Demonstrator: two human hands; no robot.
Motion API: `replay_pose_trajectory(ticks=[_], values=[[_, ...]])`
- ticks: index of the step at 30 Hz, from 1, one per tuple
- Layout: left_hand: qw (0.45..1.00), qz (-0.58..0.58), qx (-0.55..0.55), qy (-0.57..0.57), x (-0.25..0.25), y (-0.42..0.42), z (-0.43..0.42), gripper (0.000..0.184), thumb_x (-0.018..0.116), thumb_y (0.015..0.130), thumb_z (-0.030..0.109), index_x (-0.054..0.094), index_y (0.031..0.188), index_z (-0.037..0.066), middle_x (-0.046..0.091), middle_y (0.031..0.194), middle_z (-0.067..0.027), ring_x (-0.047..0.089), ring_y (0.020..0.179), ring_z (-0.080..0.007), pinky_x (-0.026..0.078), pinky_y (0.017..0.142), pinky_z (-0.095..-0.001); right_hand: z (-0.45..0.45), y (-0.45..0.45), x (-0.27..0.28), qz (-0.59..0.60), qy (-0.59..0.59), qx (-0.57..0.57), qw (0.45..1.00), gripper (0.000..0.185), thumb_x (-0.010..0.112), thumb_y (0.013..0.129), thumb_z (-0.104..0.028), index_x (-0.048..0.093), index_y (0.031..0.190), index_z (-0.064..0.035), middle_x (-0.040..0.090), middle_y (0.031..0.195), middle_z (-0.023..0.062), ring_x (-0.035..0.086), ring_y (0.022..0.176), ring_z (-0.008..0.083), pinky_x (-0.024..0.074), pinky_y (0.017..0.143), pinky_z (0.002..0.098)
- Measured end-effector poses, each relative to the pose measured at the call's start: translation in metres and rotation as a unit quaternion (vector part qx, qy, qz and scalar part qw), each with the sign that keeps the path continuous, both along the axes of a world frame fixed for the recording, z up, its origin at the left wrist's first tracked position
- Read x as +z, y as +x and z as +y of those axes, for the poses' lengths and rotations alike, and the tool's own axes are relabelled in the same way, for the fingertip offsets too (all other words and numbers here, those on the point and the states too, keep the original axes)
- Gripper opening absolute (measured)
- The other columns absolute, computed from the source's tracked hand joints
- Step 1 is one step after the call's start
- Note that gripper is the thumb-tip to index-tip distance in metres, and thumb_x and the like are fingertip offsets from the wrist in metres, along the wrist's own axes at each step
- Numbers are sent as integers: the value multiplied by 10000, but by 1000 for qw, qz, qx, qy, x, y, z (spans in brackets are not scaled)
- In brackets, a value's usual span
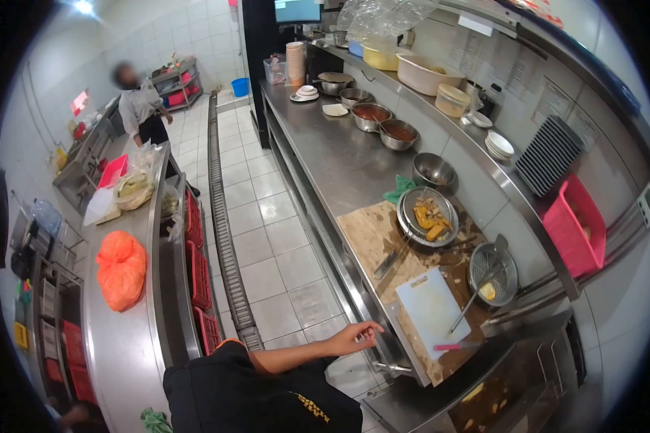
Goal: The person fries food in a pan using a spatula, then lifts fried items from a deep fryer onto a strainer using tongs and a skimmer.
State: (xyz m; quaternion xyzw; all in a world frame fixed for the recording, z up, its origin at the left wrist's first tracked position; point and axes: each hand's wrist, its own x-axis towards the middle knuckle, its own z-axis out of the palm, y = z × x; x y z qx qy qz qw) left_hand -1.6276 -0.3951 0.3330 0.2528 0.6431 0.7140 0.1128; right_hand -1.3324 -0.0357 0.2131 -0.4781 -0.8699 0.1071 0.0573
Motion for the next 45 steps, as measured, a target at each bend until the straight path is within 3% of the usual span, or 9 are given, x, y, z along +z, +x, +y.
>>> replay_pose_trajectory(ticks=[6, 8, 9, 12, 15, 20, 32, 43, 45], values=[[991, -23, -69, -111, 17, 85, -13, 349, 606, 880, 106, 512, 1215, 92, 554, 843, 20, 524, 797, -76, 438, 699, -267, 19, 96, -13, 32, -17, 11, 999, 309, 509, 868, -222, 597, 882, 74, 646, 895, 241, 641, 800, 382, 507, 712, 476], [992, 62, -65, -91, 0, 107, -27, 311, 607, 885, 103, 548, 1189, 68, 560, 820, -13, 550, 790, -113, 449, 706, -273, 68, 154, -60, 204, -102, 38, 973, 311, 509, 868, -222, 598, 882, 75, 646, 897, 242, 641, 800, 381, 507, 713, 475], [992, 56, -54, -102, 12, 120, -40, 313, 614, 873, 65, 553, 1180, 59, 566, 807, -32, 556, 768, -120, 461, 728, -282, 46, 144, 1, -41, 16, 28, 999, 317, 475, 877, -202, 584, 865, 95, 643, 855, 262, 651, 728, 385, 516, 671, 465], [996, -16, -12, -85, 6, 155, -78, 316, 615, 869, 66, 553, 1179, 63, 563, 813, -15, 545, 764, -111, 458, 728, -271, 51, 129, 45, -78, -92, -72, 990, 366, 467, 920, -224, 593, 928, 119, 649, 841, 268, 653, 730, 387, 524, 660, 472], [994, -69, 44, -78, 3, 178, -104, 314, 607, 877, 86, 549, 1185, 61, 554, 809, -9, 535, 765, -107, 456, 730, -267, 53, 105, 49, -51, -208, -169, 962, 418, 416, 953, -278, 587, 871, 94, 615, 685, 243, 588, 450, 319, 455, 428, 446], [997, 29, 6, -65, -1, 170, -142, 343, 599, 886, 139, 519, 1212, 65, 575, 839, -39, 569, 793, -141, 475, 749, -303, 35, 67, 69, -143, -149, -129, 970, 404, 376, 937, -255, 566, 816, 80, 557, 570, 198, 549, 426, 265, 396, 392, 390], [974, -60, 206, 71, -11, 153, -292, 353, 612, 895, 169, 489, 1213, 78, 597, 851, -31, 561, 786, -142, 469, 752, -296, -31, 17, 91, 52, -217, -217, 950, 215, 452, 829, -153, 538, 700, -4, 504, 543, 142, 494, 435, 252, 373, 389, 395], [990, -51, 124, 38, -5, 138, -285, 362, 615, 901, 195, 500, 1237, 126, 603, 913, 8, 557, 850, -116, 461, 787, -289, 67, 126, 49, 254, -408, -176, 859, 146, 498, 761, -80, 503, 616, -73, 486, 562, 107, 470, 451, 268, 368, 385, 410], [992, -63, 105, 16, -7, 143, -276, 364, 618, 900, 201, 503, 1241, 147, 588, 924, 22, 549, 872, -104, 458, 789, -283, 43, 125, 52, 125, -219, -144, 957, 242, 481, 838, -178, 522, 646, -36, 506, 574, 105, 485, 473, 258, 373, 405, 424]])
